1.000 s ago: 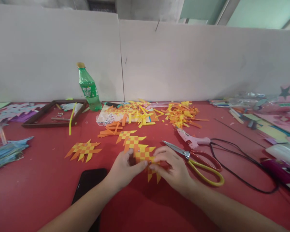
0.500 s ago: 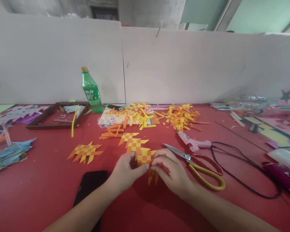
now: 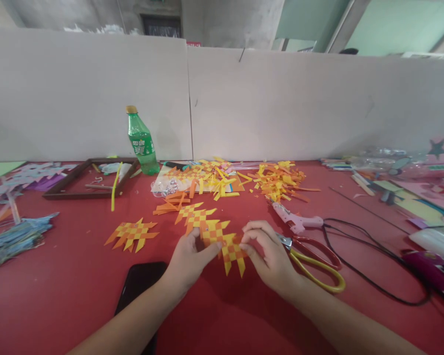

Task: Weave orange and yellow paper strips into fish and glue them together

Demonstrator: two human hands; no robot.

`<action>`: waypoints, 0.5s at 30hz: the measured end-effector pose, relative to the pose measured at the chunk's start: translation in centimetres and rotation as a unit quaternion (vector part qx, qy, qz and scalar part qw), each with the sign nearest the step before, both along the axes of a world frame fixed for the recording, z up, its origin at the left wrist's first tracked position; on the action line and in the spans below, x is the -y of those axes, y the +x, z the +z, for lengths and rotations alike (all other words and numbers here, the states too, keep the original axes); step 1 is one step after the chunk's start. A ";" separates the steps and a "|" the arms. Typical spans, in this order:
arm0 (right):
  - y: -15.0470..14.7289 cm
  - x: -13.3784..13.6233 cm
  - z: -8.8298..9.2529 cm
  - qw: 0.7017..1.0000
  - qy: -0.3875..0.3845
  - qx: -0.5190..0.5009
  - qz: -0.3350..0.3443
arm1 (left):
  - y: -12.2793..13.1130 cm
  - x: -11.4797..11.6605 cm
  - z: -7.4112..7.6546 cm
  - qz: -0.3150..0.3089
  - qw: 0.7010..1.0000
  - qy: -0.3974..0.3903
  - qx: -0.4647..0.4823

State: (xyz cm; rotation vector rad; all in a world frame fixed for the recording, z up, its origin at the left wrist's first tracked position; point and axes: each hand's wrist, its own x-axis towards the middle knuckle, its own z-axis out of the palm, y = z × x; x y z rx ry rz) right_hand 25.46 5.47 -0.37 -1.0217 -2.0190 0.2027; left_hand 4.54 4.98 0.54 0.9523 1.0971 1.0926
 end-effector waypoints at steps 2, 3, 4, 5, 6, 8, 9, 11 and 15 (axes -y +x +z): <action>0.3 -0.3 0.1 0.998 -0.038 0.051 -0.007 | -0.1 -0.3 0.0 0.034 0.999 -0.006 0.025; 0.4 -0.4 0.0 0.994 -0.066 0.086 0.000 | -0.1 -0.4 0.0 0.051 0.998 -0.010 0.037; 0.4 -0.5 0.0 0.988 -0.095 0.122 0.011 | -0.2 -0.6 -0.1 0.066 0.997 -0.014 0.048; 0.5 -0.5 0.0 0.981 -0.118 0.153 0.024 | -0.3 -0.7 -0.1 0.081 0.995 -0.017 0.057; 0.6 -0.6 0.0 0.975 -0.134 0.175 0.033 | -0.3 -0.8 -0.1 0.093 0.993 -0.020 0.065; 1.2 -1.0 0.5 0.969 -0.142 0.198 0.032 | -0.5 -0.9 0.0 0.113 0.990 -0.025 0.077; 2.0 -1.3 1.0 0.969 -0.139 0.204 0.021 | -0.5 -0.9 0.0 0.120 0.989 -0.028 0.081; 4.4 -2.3 2.3 0.968 -0.130 0.215 -0.015 | -0.6 -0.9 0.2 0.132 0.987 -0.032 0.085; 11.8 -4.5 4.2 0.960 -0.100 0.223 -0.137 | -0.6 -0.9 0.7 0.143 0.986 -0.033 0.085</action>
